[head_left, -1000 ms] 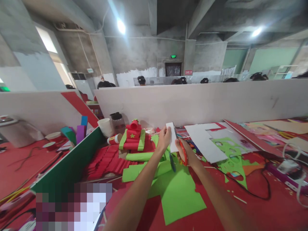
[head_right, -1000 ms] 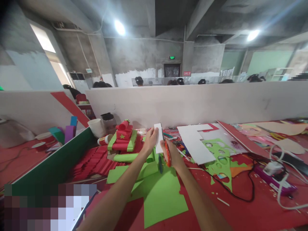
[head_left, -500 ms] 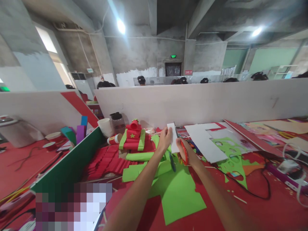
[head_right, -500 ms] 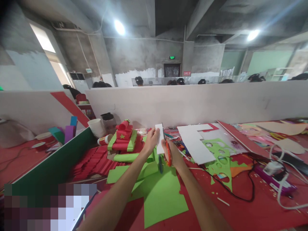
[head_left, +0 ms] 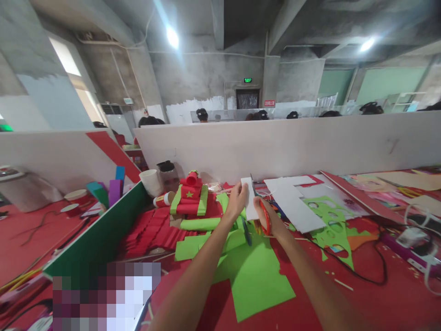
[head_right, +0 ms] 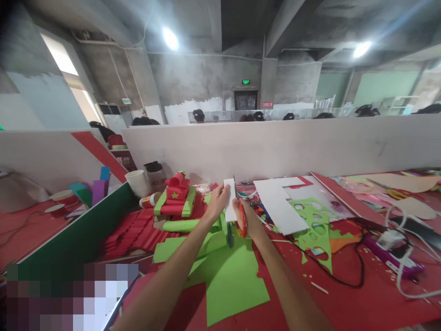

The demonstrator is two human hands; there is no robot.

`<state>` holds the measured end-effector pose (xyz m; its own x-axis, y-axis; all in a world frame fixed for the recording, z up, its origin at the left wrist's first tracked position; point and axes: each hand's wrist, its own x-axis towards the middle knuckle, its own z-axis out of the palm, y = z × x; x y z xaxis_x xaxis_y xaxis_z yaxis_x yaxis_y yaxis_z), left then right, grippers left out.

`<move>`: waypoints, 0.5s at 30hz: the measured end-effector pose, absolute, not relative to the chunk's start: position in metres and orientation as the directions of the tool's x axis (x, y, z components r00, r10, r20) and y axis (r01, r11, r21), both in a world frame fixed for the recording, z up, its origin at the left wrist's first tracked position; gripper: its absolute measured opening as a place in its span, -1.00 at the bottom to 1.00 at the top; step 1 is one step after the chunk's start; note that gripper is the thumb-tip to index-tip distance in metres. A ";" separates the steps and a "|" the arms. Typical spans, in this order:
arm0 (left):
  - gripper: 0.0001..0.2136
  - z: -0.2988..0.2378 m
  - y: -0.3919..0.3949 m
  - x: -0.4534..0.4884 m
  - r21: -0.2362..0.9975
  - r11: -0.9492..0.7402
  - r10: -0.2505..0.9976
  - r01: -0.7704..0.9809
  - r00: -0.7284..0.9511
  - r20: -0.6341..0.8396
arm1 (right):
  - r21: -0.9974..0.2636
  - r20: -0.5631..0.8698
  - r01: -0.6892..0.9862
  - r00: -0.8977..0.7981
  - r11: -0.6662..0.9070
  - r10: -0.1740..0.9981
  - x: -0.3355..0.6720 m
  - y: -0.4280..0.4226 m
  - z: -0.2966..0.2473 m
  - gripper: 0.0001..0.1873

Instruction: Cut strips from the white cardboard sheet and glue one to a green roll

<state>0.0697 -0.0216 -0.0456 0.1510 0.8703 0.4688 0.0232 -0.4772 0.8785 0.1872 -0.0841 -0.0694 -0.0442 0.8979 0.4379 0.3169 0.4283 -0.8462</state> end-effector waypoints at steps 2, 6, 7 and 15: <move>-0.77 -0.045 -0.023 0.070 0.885 -0.466 0.875 0.027 0.166 0.455 | -0.852 0.430 0.305 -0.055 0.425 0.901 0.188 -0.083 -0.069 -0.53; -0.76 -0.045 -0.023 0.071 0.891 -0.453 0.880 0.020 0.166 0.444 | -0.846 0.438 0.311 -0.058 0.434 0.897 0.190 -0.083 -0.069 -0.51; -0.75 -0.045 -0.023 0.071 0.892 -0.453 0.880 0.014 0.166 0.444 | -0.839 0.450 0.313 -0.059 0.445 0.891 0.190 -0.083 -0.069 -0.50; -0.74 -0.046 -0.023 0.071 0.897 -0.441 0.883 0.017 0.186 0.431 | -0.859 0.407 0.331 -0.020 0.390 0.913 0.191 -0.081 -0.072 -0.41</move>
<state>0.0714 -0.0230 -0.0460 0.1858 0.8830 0.4310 0.0167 -0.4414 0.8972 0.1906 -0.0805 -0.0723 -0.0205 0.9132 0.4071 0.3307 0.3904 -0.8592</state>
